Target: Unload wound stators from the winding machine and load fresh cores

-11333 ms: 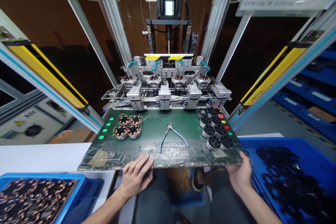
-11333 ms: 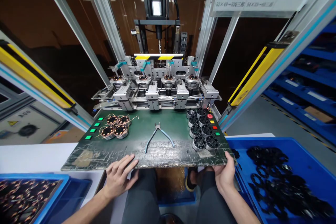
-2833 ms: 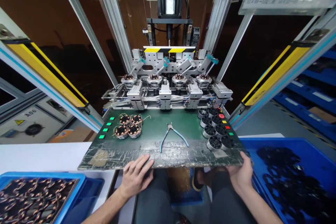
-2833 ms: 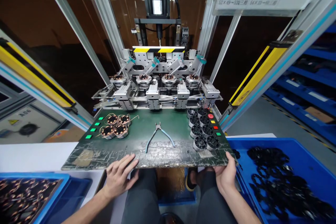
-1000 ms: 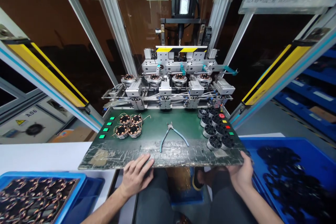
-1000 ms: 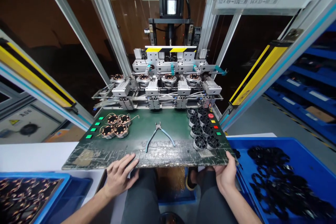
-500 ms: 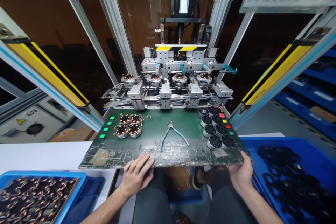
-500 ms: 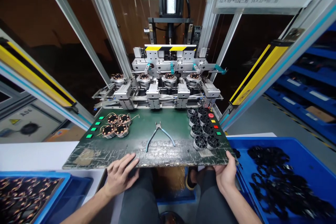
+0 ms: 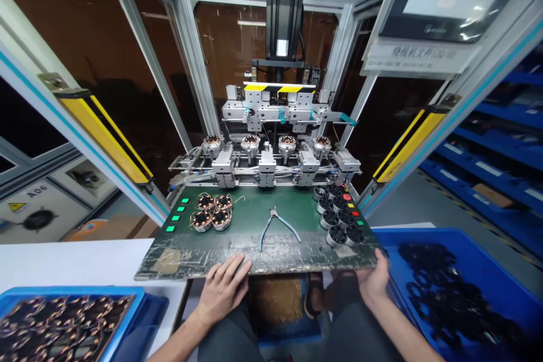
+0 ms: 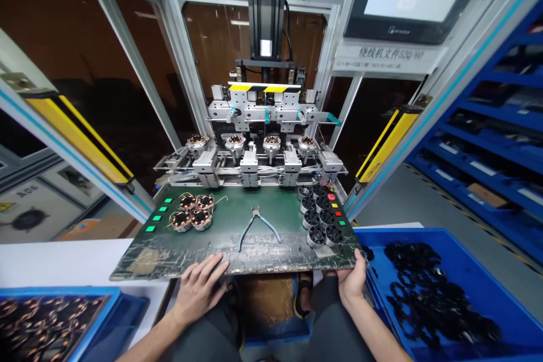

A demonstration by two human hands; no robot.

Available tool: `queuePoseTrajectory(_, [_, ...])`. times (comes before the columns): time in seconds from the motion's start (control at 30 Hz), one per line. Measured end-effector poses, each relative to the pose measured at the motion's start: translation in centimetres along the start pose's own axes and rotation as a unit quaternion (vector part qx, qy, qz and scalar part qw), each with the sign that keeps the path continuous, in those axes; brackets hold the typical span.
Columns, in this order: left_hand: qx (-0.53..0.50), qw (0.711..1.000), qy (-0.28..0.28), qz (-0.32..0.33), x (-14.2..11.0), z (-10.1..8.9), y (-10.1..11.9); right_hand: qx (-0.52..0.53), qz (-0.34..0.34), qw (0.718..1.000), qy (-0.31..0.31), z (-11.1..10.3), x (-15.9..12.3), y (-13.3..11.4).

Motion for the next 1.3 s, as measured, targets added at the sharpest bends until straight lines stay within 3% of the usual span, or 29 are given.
queuePoseTrajectory(0.07, [0.002,1.0,-0.006,0.003,0.0,-0.1,0.0,-0.016,0.005,1.0,0.003,0.3,-0.4,-0.2])
queuePoseTrajectory(0.13, [0.008,1.0,-0.02,0.003,0.0,-0.3,0.0,-0.042,0.021,0.999,0.011,0.5,-2.6,0.3])
queuePoseTrajectory(0.23, [0.008,0.999,-0.043,0.0,0.0,-0.6,0.1,-0.086,0.077,0.993,-0.009,0.2,-9.7,2.2])
queuePoseTrajectory(0.27, [0.008,0.999,-0.049,0.0,-0.1,-0.7,0.1,-0.109,0.094,0.989,-0.04,0.4,-12.7,2.8])
queuePoseTrajectory(0.3, [0.008,0.999,-0.053,0.0,-0.1,-0.7,0.1,-0.188,0.093,0.971,-0.116,0.9,-15.6,3.1])
queuePoseTrajectory(0.37, [0.008,0.998,-0.056,0.0,-0.1,-0.8,0.1,-0.33,-0.003,0.9,-0.284,3.4,-20.5,2.8])
queuePoseTrajectory(0.43, [0.004,0.999,-0.051,-0.006,0.0,-0.8,0.1,-0.434,-0.159,0.808,-0.365,7.7,-22.9,1.3])
queuePoseTrajectory(0.5, [-0.001,0.999,-0.042,-0.011,0.1,-0.8,0.1,-0.502,-0.268,0.743,-0.353,13.0,-22.7,-0.2])
queuePoseTrajectory(0.6, [-0.005,0.999,-0.034,-0.006,0.3,-0.9,0.1,-0.635,-0.32,0.645,-0.28,20.1,-20.0,-0.6])
queuePoseTrajectory(0.67, [-0.009,0.999,-0.03,-0.002,0.4,-1.0,0.0,-0.709,-0.298,0.583,-0.261,22.6,-18.6,0.2])
queuePoseTrajectory(0.73, [-0.017,0.999,-0.03,-0.001,0.3,-1.1,-0.2,-0.747,-0.279,0.543,-0.264,23.3,-18.0,0.7])
queuePoseTrajectory(0.97, [-0.023,1.0,0.002,-0.018,0.7,-0.8,0.1,-0.79,-0.252,0.478,-0.29,21.5,-17.1,-1.1])
queuePoseTrajectory(1.03, [-0.023,0.998,0.012,-0.054,1.2,-1.2,0.8,-0.794,-0.241,0.476,-0.293,21.2,-16.5,-1.4])
queuePoseTrajectory(1.1, [-0.045,0.994,0.002,-0.099,1.7,-1.8,1.9,-0.782,-0.227,0.493,-0.307,20.8,-15.8,-1.8])
queuePoseTrajectory(1.13, [-0.071,0.992,-0.014,-0.101,2.0,-2.0,2.7,-0.773,-0.219,0.503,-0.317,20.5,-15.6,-2.1])
queuePoseTrajectory(1.2, [-0.15,0.985,-0.081,-0.033,2.8,-2.0,5.1,-0.754,-0.207,0.518,-0.346,19.8,-15.3,-3.0])
queuePoseTrajectory(1.23, [-0.195,0.971,-0.134,0.028,3.4,-1.7,6.7,-0.742,-0.203,0.526,-0.364,19.3,-15.3,-3.7])
queuePoseTrajectory(1.3, [-0.272,0.913,-0.263,0.153,4.5,-0.1,10.2,-0.703,-0.199,0.549,-0.405,18.5,-15.4,-5.7])
Point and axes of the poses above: each hand's wrist, its own x-axis towards the middle knuckle, its own z-axis out of the palm, y = z × x, the point moved 2 cm from there along x, towards the middle knuckle, and after that the axes turned 5 degrees about -x, right-handed, at the moved point
